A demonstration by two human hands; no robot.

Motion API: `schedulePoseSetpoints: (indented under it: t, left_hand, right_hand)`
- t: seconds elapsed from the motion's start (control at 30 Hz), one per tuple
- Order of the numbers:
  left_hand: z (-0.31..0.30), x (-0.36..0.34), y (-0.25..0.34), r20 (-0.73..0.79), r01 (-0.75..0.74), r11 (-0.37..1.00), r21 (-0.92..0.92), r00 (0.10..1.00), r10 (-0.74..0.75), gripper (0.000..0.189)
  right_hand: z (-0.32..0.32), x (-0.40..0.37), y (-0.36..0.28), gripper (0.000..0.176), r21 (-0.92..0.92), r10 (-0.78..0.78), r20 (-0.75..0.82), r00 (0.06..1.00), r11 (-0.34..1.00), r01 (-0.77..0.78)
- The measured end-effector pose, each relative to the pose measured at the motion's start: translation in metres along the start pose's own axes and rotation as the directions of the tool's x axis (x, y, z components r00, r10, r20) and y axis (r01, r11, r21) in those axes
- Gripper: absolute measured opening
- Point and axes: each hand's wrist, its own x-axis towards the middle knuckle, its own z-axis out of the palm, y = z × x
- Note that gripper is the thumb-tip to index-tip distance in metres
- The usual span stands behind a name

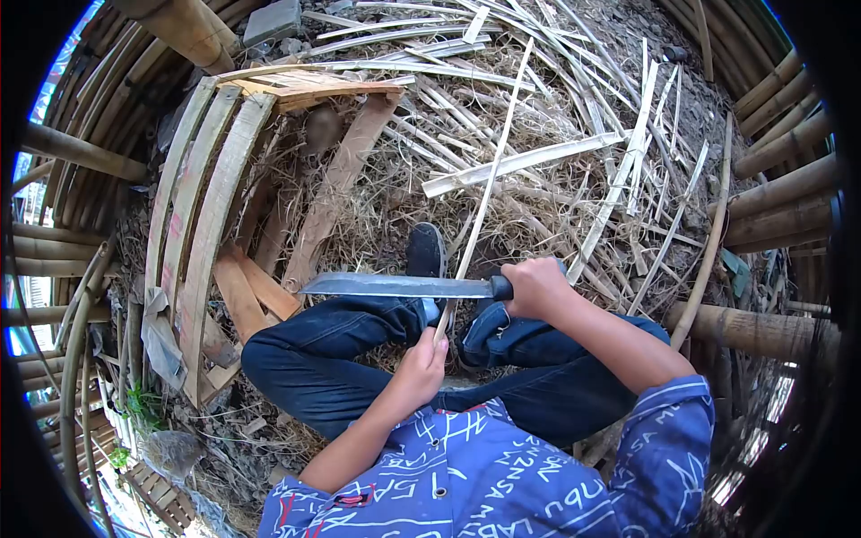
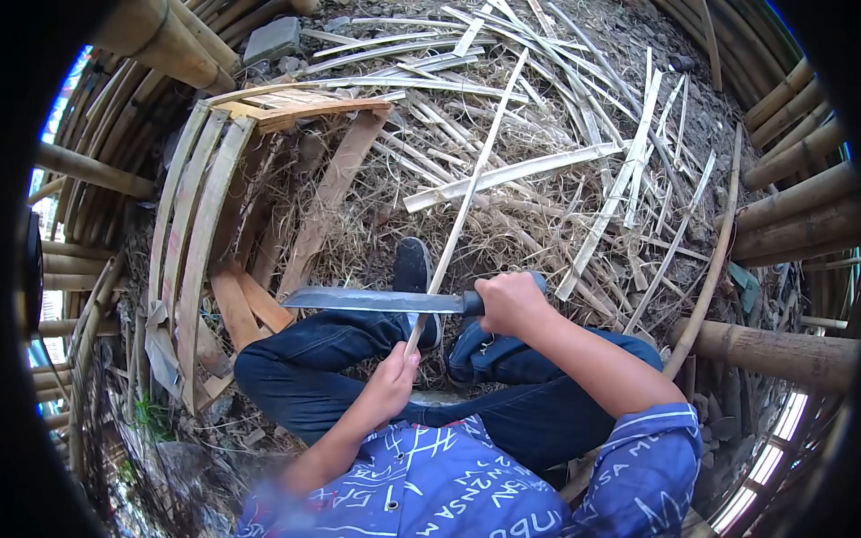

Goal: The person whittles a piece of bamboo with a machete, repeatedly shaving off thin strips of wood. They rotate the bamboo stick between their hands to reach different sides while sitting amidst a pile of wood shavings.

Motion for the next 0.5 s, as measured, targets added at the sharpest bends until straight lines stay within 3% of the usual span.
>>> schedulePoseSetpoints:
  t: [0.27, 0.43, 0.5]
  left_hand:
    - [-0.007, -0.009, 0.019, -0.038, -0.023, 0.998, 0.055, 0.999, 0.025, 0.021]
    - [-0.013, -0.015, 0.022, -0.031, -0.026, 0.999, 0.031, 0.999, 0.026, 0.018]
    - [-0.012, -0.022, 0.019, -0.017, -0.007, 1.0, 0.028, 1.0, 0.008, 0.018]
  right_hand:
    - [0.009, 0.011, 0.011, 0.029, -0.014, -0.043, -0.14, 0.989, 0.999, 0.042]
    - [0.005, 0.015, 0.02, 0.032, -0.03, -0.019, -0.129, 0.991, 0.999, 0.015]
    - [-0.004, 0.021, 0.039, 0.031, -0.095, 0.293, -0.126, 0.948, 0.947, -0.306]
